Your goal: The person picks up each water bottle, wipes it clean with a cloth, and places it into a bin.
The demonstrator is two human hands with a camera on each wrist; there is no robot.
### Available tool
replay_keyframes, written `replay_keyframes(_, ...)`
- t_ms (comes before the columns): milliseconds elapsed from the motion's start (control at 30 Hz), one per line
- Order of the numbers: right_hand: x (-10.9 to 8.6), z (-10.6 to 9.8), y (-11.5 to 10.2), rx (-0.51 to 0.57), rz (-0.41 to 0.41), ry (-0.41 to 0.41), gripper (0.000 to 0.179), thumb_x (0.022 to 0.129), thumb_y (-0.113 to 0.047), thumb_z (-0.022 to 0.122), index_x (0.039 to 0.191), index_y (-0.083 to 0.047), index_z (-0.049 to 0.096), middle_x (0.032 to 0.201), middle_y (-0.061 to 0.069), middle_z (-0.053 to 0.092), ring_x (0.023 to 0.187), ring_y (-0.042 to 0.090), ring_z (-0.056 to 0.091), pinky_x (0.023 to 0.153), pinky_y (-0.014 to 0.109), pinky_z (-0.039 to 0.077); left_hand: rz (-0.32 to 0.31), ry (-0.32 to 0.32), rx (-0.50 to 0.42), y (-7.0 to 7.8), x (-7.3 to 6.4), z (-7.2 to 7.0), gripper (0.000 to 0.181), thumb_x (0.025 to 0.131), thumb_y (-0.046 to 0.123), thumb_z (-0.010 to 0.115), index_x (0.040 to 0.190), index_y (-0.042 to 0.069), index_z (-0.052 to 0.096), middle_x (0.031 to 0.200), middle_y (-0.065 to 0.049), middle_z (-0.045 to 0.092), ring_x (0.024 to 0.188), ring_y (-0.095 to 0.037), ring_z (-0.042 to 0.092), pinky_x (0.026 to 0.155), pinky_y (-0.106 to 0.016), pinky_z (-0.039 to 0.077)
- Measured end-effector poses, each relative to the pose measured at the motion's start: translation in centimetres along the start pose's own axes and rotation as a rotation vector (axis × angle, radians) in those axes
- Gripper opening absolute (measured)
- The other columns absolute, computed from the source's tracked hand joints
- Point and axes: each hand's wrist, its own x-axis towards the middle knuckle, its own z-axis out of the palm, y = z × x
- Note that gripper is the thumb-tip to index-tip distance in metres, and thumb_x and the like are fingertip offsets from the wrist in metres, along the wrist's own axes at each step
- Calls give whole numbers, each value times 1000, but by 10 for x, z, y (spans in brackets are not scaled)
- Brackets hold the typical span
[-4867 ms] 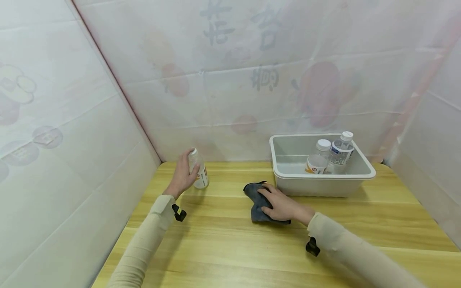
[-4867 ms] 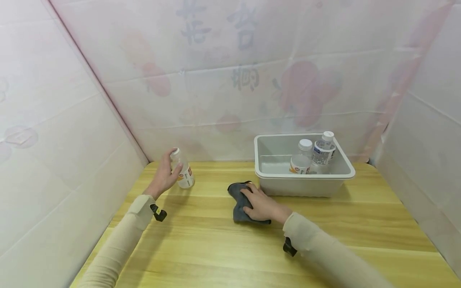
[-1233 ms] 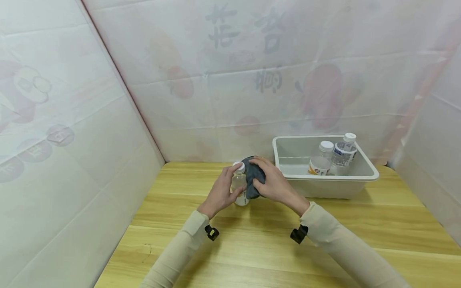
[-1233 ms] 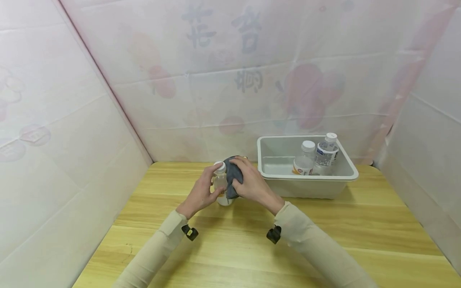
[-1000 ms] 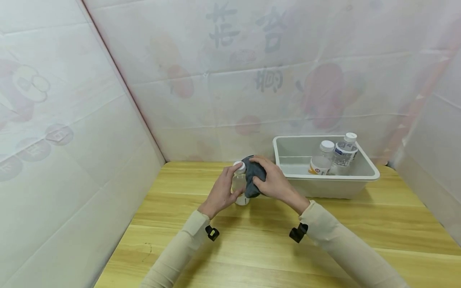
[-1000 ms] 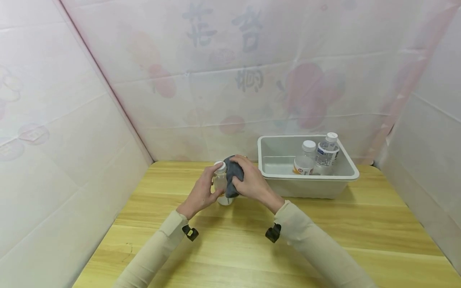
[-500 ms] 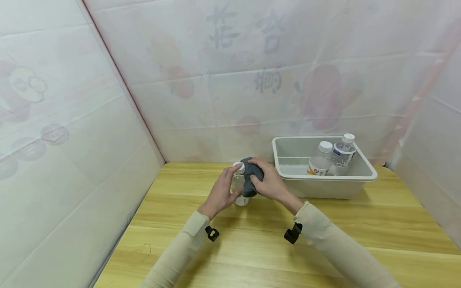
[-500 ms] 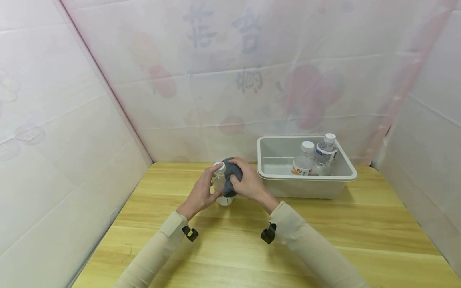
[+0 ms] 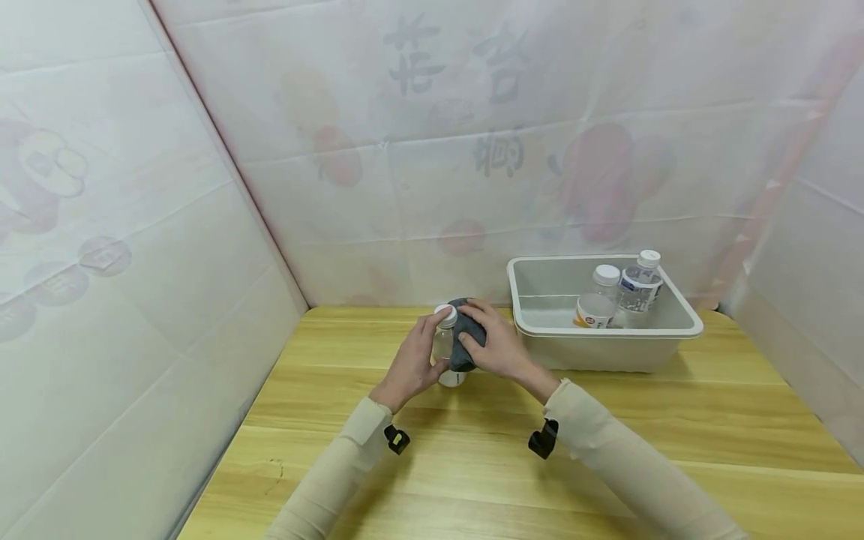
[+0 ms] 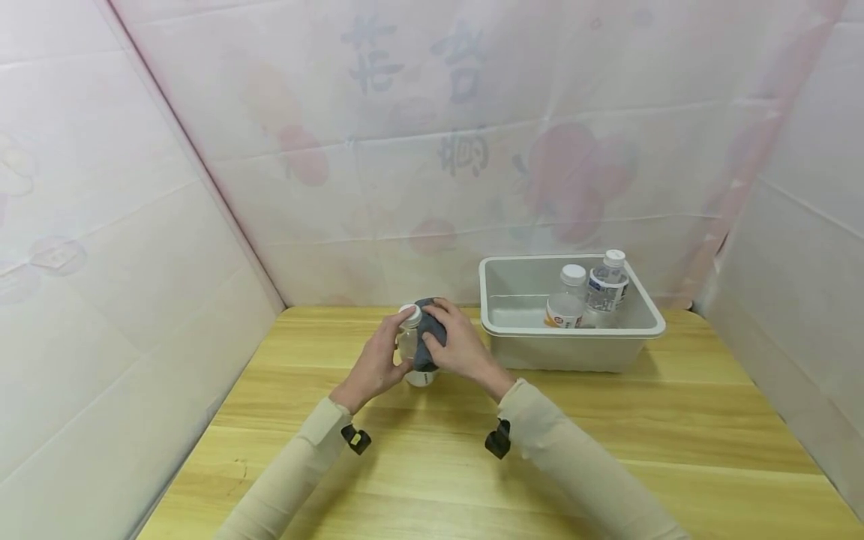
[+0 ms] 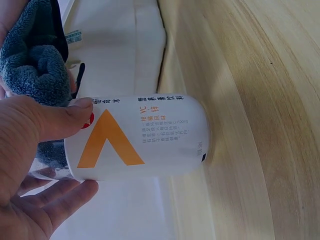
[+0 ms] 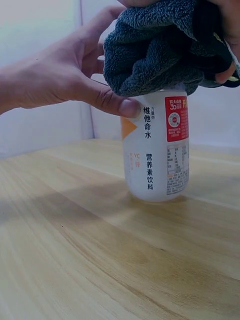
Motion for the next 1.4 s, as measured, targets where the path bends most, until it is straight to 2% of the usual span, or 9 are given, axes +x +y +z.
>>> replay_keyframes(200, 1, 2, 4, 8, 10, -48, 58, 97, -22, 67, 149, -4, 50, 160, 21, 36, 139, 48, 46, 106, 59, 48, -2, -7, -6, -1, 0, 0, 100, 81, 7, 85, 158, 20, 23, 141, -20, 50, 125, -35, 59, 102, -47, 55)
replay_keyframes(367, 2, 4, 6, -10, 29, -64, 65, 95, -26, 72, 150, -3, 48, 160, 21, 35, 138, 49, 46, 107, 59, 47, -8, -28, -7, -1, 1, 0, 100, 82, 5, 84, 158, 20, 21, 142, -20, 49, 126, -35, 59, 102, -48, 55)
replay_keyframes(700, 2, 5, 6, -1, 53, -89, 68, 93, -28, 75, 151, -5, 47, 160, 20, 34, 140, 48, 45, 110, 60, 44, -26, -32, -4, -1, -1, 1, 101, 81, 4, 84, 158, 21, 21, 142, -20, 50, 124, -36, 59, 100, -48, 55)
replay_keyframes(933, 2, 5, 7, -21, 45, -98, 70, 93, -29, 76, 152, -6, 45, 160, 20, 33, 139, 49, 46, 109, 60, 45, -28, -31, -4, -1, -1, 0, 101, 82, 6, 84, 159, 21, 22, 141, -20, 50, 115, -33, 62, 90, -46, 58)
replay_keyframes(1167, 3, 4, 8, -35, 55, -109, 73, 92, -28, 77, 153, -7, 44, 161, 21, 32, 137, 48, 47, 108, 59, 46, -19, -35, -12, -1, -1, -1, 101, 82, 6, 84, 159, 22, 22, 142, -20, 50, 124, -35, 60, 100, -48, 56)
replay_keyframes(1400, 3, 4, 8, -46, 50, -113, 75, 92, -27, 77, 155, -8, 42, 161, 22, 31, 137, 49, 47, 108, 59, 47, -24, -38, -14, -3, 0, -1, 101, 81, 7, 85, 159, 22, 22, 143, -20, 50, 122, -35, 61, 98, -47, 57)
